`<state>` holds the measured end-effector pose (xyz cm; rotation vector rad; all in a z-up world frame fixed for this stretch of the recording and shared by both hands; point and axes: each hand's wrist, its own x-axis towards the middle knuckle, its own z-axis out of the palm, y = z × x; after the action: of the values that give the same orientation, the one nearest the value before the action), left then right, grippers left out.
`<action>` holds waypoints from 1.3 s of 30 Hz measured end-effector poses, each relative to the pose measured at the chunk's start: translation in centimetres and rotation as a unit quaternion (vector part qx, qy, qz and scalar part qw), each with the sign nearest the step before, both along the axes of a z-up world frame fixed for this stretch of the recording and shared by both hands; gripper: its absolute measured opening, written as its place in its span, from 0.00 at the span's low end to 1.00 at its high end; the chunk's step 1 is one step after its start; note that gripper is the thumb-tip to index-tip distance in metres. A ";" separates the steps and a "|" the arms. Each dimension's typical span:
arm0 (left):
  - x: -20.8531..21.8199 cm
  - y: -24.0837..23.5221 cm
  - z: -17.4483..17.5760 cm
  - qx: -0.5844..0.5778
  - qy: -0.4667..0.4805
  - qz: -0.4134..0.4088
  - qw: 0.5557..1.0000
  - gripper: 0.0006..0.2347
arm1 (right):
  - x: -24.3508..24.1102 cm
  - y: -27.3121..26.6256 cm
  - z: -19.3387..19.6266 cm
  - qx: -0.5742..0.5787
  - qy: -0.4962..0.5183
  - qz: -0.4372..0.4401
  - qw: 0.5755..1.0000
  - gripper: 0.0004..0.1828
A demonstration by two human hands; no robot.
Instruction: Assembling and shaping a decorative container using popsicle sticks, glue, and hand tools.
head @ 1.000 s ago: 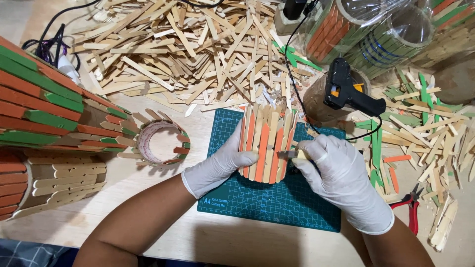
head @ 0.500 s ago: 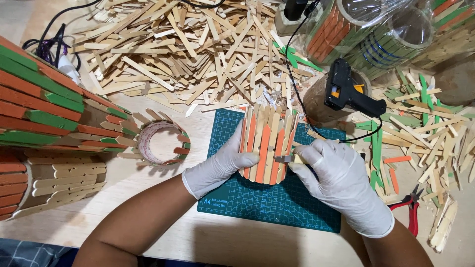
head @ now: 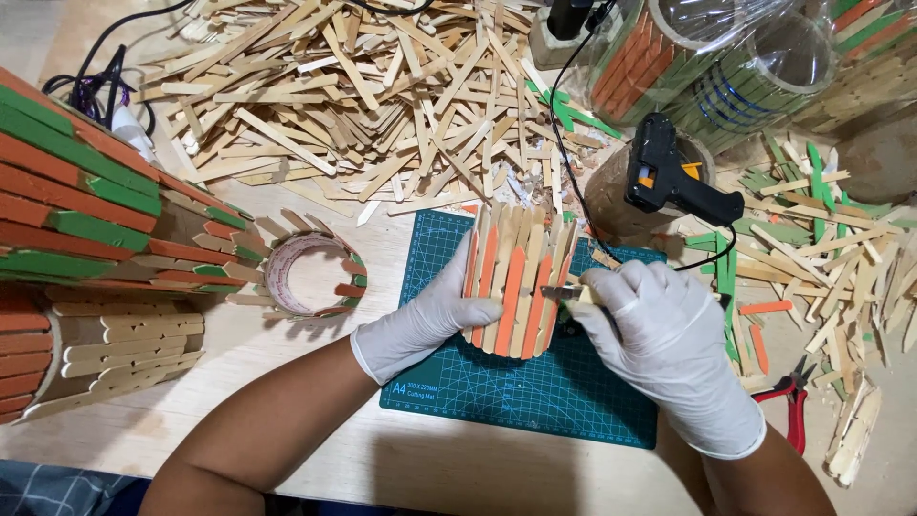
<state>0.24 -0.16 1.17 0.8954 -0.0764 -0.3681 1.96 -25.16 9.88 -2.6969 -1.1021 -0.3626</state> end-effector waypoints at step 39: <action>-1.1 1.7 0.0 -0.157 0.035 -0.021 0.987 0.45 | -4.7 -1.1 -3.8 -0.006 0.292 0.167 0.942 0.12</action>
<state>-0.90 1.49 1.14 0.5700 -0.0859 -0.4136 -2.70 -26.30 6.07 -2.3081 -1.3133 0.4721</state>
